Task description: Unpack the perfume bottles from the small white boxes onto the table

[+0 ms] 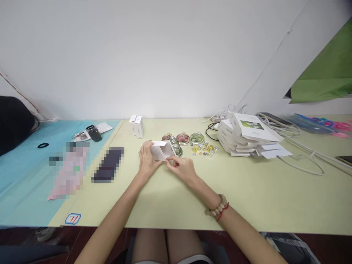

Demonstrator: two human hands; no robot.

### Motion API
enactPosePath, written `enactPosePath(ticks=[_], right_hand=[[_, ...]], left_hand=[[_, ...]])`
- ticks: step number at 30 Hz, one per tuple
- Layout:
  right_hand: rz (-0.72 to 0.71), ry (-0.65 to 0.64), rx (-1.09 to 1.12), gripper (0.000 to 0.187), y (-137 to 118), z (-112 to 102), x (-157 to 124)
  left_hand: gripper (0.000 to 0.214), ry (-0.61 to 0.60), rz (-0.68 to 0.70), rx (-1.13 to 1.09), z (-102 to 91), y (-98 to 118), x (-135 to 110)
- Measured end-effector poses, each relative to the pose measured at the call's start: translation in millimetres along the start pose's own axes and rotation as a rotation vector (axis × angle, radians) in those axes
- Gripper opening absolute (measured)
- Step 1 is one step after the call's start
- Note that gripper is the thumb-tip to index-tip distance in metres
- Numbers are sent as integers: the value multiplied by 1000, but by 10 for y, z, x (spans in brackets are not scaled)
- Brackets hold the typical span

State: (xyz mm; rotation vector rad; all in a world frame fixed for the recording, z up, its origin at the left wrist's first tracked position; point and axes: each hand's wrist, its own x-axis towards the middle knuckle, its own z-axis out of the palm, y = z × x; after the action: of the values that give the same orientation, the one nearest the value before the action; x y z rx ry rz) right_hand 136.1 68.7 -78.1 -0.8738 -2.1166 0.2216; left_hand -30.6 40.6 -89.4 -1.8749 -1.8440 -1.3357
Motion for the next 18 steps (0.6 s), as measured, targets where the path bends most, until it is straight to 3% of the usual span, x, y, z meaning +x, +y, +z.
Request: enactPosePath(ticks=[10, 18], right_hand=[[62, 86, 28, 13, -30, -52, 34], [37, 344, 8, 10, 56, -128, 80]], left_hand=[[75, 8, -24, 78, -87, 61, 34], [78, 60, -104, 113, -137, 20, 70]])
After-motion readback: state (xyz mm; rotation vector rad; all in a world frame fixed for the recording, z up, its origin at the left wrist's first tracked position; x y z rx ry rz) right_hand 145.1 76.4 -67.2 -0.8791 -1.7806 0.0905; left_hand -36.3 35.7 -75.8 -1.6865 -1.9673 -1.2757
